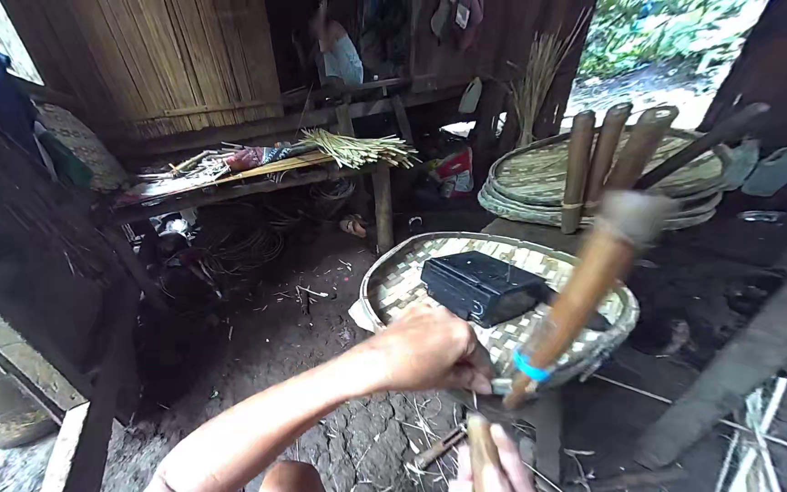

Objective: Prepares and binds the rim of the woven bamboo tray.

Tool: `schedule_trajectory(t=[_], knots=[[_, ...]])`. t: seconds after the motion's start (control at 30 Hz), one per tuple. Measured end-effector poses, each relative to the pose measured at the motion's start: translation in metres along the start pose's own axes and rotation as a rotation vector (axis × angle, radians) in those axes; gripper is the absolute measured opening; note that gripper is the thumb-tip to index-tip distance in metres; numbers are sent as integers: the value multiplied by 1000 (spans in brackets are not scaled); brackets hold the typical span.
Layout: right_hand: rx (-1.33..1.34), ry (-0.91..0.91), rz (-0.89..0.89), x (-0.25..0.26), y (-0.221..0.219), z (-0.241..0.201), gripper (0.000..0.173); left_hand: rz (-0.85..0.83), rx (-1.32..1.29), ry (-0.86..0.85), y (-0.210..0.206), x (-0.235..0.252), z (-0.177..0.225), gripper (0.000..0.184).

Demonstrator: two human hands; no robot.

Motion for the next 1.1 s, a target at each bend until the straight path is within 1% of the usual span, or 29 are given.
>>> schedule_trajectory(t=[0.03,0.07,0.17,0.2,0.23,0.27,0.33,0.37,0.4,0.43,0.47,0.5,0.53,0.57,0.6,0.63,0.67,0.7,0.73,0.77,0.8,0.83,0.87,0.9,0.93,1.0,1.03,1.07,1.1], knots=[[130,-38,-1,10,-5,0,31,11,13,9,-4,-2,3,20],[174,-27,-6,19,-11,-1,30,33,35,25,-4,-4,5,21],[5,78,-55,28,-33,0,23,78,5,82,-3,-10,3,26],[9,83,-94,28,-41,-1,20,127,-30,81,-8,-13,2,27],[109,59,-149,29,-46,-5,20,198,-69,58,-15,-16,1,28],[330,13,-201,32,-49,-12,20,278,-103,23,-20,-20,-1,28],[943,-86,-308,38,-45,-25,25,427,-140,-52,-26,-26,-4,25],[1089,-76,-353,40,-38,-26,28,470,-156,-76,-27,-29,-6,23],[991,-40,-346,40,-32,-18,32,492,-175,-88,-27,-32,-8,23],[669,8,-303,38,-27,-7,35,502,-200,-93,-26,-34,-11,22],[282,74,-267,36,-26,3,32,494,-214,-86,-25,-37,-16,23],[-11,112,-255,33,-30,9,28,473,-216,-78,-23,-39,-21,23],[-130,114,-281,32,-37,9,30,436,-211,-84,-22,-41,-26,24],[-63,79,-305,34,-43,5,33,376,-206,-93,-21,-42,-29,27],[178,20,-313,39,-46,0,36,302,-206,-100,-18,-42,-30,30],[479,-35,-320,43,-47,-6,38,237,-206,-115,-15,-41,-31,33],[688,-61,-330,45,-45,-11,40,177,-206,-126,-13,-39,-34,37],[726,-54,-329,44,-40,-10,42,132,-214,-125,-12,-38,-37,42],[581,-26,-306,40,-34,-4,41,101,-234,-116,-12,-37,-39,44],[330,-1,-263,35,-30,5,35,87,-251,-108,-12,-36,-41,46],[71,13,-229,31,-33,12,25,88,-270,-101,-13,-36,-42,46],[-111,28,-236,30,-40,15,24,91,-283,-93,-13,-35,-43,46],[-176,24,-261,31,-48,13,31,93,-292,-85,-14,-36,-43,46],[-103,4,-302,35,-54,6,36,92,-300,-77,-14,-36,-43,46],[89,-1,-346,42,-57,-3,36,89,-307,-72,-14,-36,-43,46],[589,-3,-403,52,-57,-20,41,95,-303,-78,-14,-37,-44,46],[730,1,-393,54,-52,-23,46,107,-302,-83,-13,-37,-44,48],[716,10,-386,51,-46,-21,50,119,-300,-88,-13,-37,-45,49],[580,10,-368,42,-42,-17,50,127,-292,-90,-14,-38,-45,49]])
Point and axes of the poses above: each hand's wrist, its own x-axis towards the middle knuckle, its own y-axis out of the back of the hand, z = x × y, the point moved 7 cm from there along x, towards the middle knuckle, and after that the axes turned 8 degrees about -z, right-handed, at the moved point
